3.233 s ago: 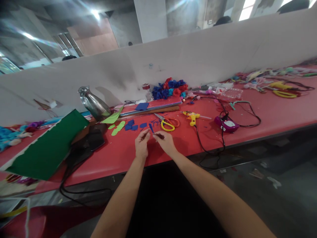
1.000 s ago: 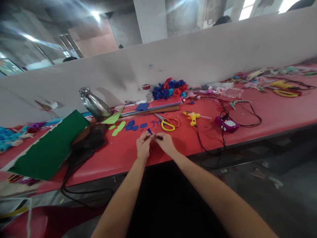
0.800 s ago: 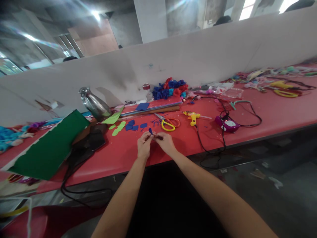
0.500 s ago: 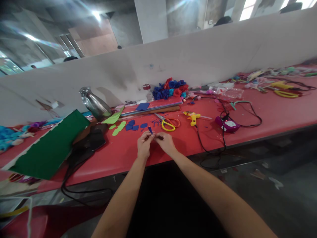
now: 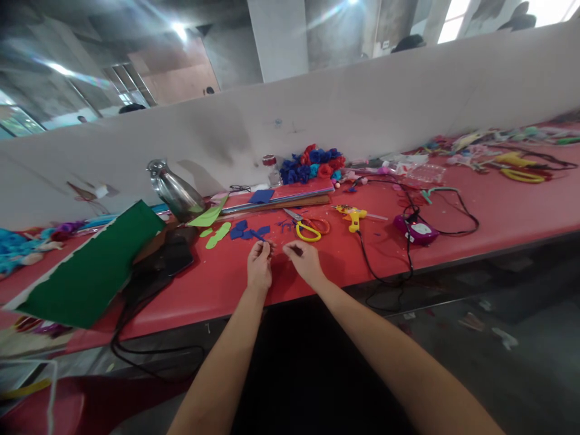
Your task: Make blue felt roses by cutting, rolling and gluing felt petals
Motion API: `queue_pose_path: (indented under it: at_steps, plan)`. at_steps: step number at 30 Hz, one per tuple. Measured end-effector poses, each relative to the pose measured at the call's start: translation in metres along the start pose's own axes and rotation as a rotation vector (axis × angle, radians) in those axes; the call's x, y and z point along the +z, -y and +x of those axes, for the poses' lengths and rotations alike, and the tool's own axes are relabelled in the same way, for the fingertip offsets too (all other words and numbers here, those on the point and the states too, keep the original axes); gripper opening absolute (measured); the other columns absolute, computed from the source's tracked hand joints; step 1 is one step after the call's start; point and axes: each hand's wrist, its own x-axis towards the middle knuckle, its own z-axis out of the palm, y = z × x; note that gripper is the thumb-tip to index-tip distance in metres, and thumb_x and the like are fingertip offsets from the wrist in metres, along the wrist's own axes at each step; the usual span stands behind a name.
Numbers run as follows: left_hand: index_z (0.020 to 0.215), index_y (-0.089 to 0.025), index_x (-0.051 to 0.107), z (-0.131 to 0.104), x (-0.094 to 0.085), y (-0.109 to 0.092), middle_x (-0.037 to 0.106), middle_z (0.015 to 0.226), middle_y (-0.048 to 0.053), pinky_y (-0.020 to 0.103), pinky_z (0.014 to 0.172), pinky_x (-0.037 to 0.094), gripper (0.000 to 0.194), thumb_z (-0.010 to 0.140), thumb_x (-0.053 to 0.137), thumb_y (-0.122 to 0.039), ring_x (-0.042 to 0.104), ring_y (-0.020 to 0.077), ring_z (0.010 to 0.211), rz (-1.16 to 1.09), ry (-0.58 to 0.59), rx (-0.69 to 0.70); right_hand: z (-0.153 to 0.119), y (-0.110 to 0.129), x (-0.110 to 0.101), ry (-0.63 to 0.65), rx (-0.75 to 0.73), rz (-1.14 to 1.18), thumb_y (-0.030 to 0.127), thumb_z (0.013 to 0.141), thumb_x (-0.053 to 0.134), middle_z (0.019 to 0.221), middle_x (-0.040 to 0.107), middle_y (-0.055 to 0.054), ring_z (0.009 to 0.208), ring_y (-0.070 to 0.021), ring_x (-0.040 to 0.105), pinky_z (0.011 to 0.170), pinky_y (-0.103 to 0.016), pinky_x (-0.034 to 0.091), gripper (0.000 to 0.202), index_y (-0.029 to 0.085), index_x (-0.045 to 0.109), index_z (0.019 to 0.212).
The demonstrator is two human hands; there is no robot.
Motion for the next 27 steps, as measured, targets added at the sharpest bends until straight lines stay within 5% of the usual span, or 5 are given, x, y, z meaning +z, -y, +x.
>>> queue_pose_path:
  at_steps: [4,11,18,24,27]
  plan:
    - [0.075,-0.019,0.057,0.003,-0.002,0.003,0.062,0.073,-0.001,0.022,0.063,0.040,0.028,0.071,0.066,-0.045,0.053,0.0083,0.063,-0.024,-0.018,-0.042,0.000,0.002,-0.002,-0.106,0.020,0.058,0.049,0.083,0.050,0.054,0.053,0.003,0.049,-0.0120,0.050,0.051,-0.024,0.042,0.031,0.021,0.056,0.072]
    - [0.072,-0.017,0.061,-0.001,0.000,-0.001,0.060,0.067,-0.002,0.022,0.064,0.042,0.030,0.066,0.072,-0.044,0.053,0.0083,0.061,-0.094,0.057,-0.071,-0.003,0.008,0.006,0.232,-0.016,0.032,0.047,0.079,0.055,0.077,0.062,-0.001,0.052,-0.0108,0.051,0.050,-0.024,0.042,0.030,0.020,0.060,0.091]
    - [0.073,-0.016,0.063,-0.002,-0.001,-0.004,0.057,0.063,-0.003,0.021,0.054,0.035,0.027,0.067,0.072,-0.041,0.042,0.0052,0.051,-0.116,0.063,-0.100,-0.001,0.003,-0.001,-0.011,0.001,-0.029,0.044,0.081,0.051,0.053,0.048,0.003,0.047,-0.0107,0.042,0.049,-0.024,0.038,0.028,0.019,0.057,0.068]
    - [0.071,-0.016,0.067,-0.003,0.003,-0.006,0.059,0.062,-0.003,0.019,0.058,0.037,0.031,0.058,0.079,-0.041,0.047,0.0054,0.056,-0.207,0.065,-0.170,0.006,0.010,0.004,-0.005,-0.047,0.025,0.038,0.073,0.063,0.088,0.068,-0.005,0.056,-0.0119,0.054,0.055,-0.026,0.046,0.026,0.019,0.067,0.090]
    - [0.072,-0.016,0.070,-0.003,0.004,-0.006,0.063,0.065,-0.002,0.019,0.061,0.039,0.031,0.054,0.081,-0.039,0.050,0.0055,0.058,-0.258,0.085,-0.185,0.012,0.016,0.008,0.006,-0.136,-0.022,0.035,0.072,0.065,0.085,0.070,-0.005,0.069,-0.0158,0.060,0.066,-0.028,0.048,0.018,0.020,0.070,0.081]
